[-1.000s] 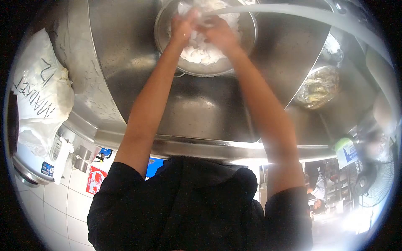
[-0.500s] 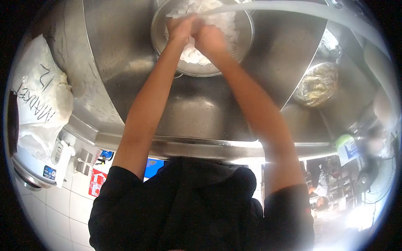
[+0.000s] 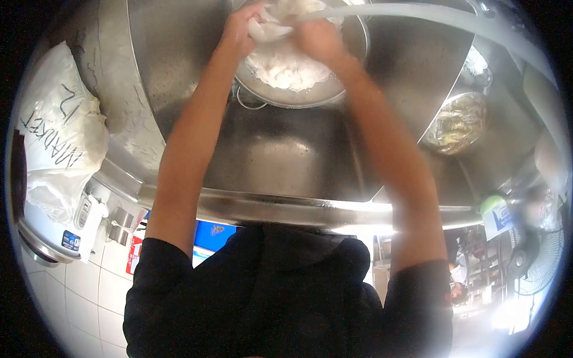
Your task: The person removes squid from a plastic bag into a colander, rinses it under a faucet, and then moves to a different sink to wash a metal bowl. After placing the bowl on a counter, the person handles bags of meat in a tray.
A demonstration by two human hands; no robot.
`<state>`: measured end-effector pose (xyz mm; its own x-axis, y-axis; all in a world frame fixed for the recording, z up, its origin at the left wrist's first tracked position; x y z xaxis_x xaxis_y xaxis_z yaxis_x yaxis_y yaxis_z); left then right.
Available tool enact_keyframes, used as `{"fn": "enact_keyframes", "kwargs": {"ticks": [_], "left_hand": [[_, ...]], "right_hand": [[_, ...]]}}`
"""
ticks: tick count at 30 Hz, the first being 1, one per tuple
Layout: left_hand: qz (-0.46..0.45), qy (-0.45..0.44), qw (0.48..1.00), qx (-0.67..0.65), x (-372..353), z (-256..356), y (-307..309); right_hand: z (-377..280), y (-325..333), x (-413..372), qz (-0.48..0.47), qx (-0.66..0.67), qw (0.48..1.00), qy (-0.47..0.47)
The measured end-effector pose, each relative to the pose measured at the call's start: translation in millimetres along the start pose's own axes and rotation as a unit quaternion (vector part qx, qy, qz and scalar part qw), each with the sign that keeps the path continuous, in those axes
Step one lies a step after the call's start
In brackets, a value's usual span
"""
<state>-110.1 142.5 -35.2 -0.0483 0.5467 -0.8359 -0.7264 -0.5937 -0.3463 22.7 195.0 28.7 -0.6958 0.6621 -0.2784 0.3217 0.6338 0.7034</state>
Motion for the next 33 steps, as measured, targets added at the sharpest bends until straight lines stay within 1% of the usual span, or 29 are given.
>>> {"fn": "enact_keyframes", "kwargs": {"ticks": [1, 2, 3, 4, 5, 6, 7, 8, 9, 10, 11, 12, 13, 14, 15, 16, 17, 20, 21, 22, 24, 25, 26, 27, 28, 29, 30, 31, 33], "left_hand": [[-0.067, -0.024, 0.987, -0.143, -4, -2, -5], [-0.067, -0.023, 0.987, -0.142, -17, 2, -8], [-0.083, -0.209, 0.964, 0.143, -43, 29, -20], [-0.09, -0.371, 0.828, 0.41, -64, 43, -38], [-0.09, -0.371, 0.829, 0.409, -63, 39, -42], [-0.071, -0.189, 0.977, 0.073, -50, 24, -34], [-0.041, 0.025, 0.96, -0.276, -44, 0, -34], [-0.043, 0.026, 0.96, -0.276, -37, -5, -31], [-0.081, 0.015, 0.985, -0.153, -28, -12, -30], [-0.116, 0.005, 0.993, -0.027, -21, -21, -28], [-0.115, 0.005, 0.993, -0.027, -20, -19, -32], [-0.104, -0.029, 0.986, 0.123, -20, -14, -37], [-0.09, -0.061, 0.957, 0.271, -23, -10, -38], [-0.087, -0.058, 0.957, 0.27, -18, -15, -30], [-0.042, -0.147, 0.907, 0.392, -6, -15, -17], [0.003, -0.233, 0.832, 0.503, 5, -15, -8], [0.001, -0.234, 0.832, 0.503, 20, -25, 7], [0.022, -0.374, 0.766, 0.523, 20, -16, 23], [0.083, -0.301, 0.808, 0.5, 1, -10, 26], [0.142, -0.223, 0.841, 0.472, -13, -7, 31], [0.149, -0.239, 0.802, 0.527, -18, -4, 21], [0.155, -0.25, 0.759, 0.58, -22, -4, 15], [0.155, -0.248, 0.759, 0.581, -19, -8, 14], [0.156, -0.242, 0.733, 0.616, -13, -12, 11], [0.155, -0.235, 0.706, 0.65, -10, -18, 7], [0.153, -0.233, 0.707, 0.65, -14, -24, 1], [0.195, -0.304, 0.618, 0.698, -28, -19, -14], [0.235, -0.37, 0.518, 0.735, -44, -16, -29], [0.233, -0.404, 0.511, 0.722, -51, -12, -56]], "right_hand": [[4, -1, 0, 0.007, 0.026, 1.0, 0.014], [15, -10, -1, -0.055, 0.09, 0.994, -0.042], [29, -18, -1, -0.055, 0.09, 0.994, -0.043], [51, -35, -3, -0.068, 0.186, 0.976, -0.095], [50, -35, -4, -0.081, 0.28, 0.946, -0.146], [44, -31, -6, -0.082, 0.279, 0.946, -0.146], [46, -30, -15, -0.067, 0.399, 0.885, -0.23], [43, -26, -21, -0.049, 0.508, 0.803, -0.308], [57, -34, -22, -0.048, 0.506, 0.804, -0.309], [75, -37, -19, -0.003, 0.407, 0.874, -0.265], [83, -36, -17, 0.042, 0.302, 0.928, -0.214], [66, -23, -15, 0.039, 0.304, 0.927, -0.214], [48, -5, -12, 0.028, 0.268, 0.943, -0.196], [32, 8, -10, 0.02, 0.232, 0.956, -0.177], [36, 5, -8, 0.019, 0.232, 0.956, -0.177], [40, -1, -2, -0.015, 0.139, 0.982, -0.13], [40, -5, 1, -0.049, 0.044, 0.994, -0.083], [35, 9, -10, -0.011, -0.083, 0.99, -0.11], [36, 8, -8, -0.01, -0.083, 0.99, -0.11], [49, 3, -9, -0.034, -0.098, 0.976, -0.19], [52, 6, -10, -0.058, -0.113, 0.955, -0.269], [57, -4, -19, -0.119, 0.039, 0.917, -0.379], [55, -15, -29, -0.173, 0.189, 0.842, -0.474], [80, -38, -36, -0.174, 0.189, 0.841, -0.476], [100, -53, -20, 0.019, 0.157, 0.975, -0.153], [87, -43, -21, 0.112, 0.144, 0.983, 0.024], [53, -21, -27, 0.208, 0.1, 0.953, 0.195], [73, -25, -13, 0.079, 0.191, 0.975, -0.083], [86, -36, -18, -0.059, 0.264, 0.896, -0.353]]}}
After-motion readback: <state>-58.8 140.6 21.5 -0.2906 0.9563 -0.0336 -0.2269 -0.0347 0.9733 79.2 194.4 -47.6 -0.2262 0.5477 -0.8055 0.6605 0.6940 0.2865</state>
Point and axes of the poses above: each hand's wrist, its own x-axis towards the middle knuckle, its own y-axis out of the back of the hand, z = x × y, the point moved 6 cm from there along x, towards the middle knuckle, and after that the axes turned 3 degrees about z, right-handed, at the moved point
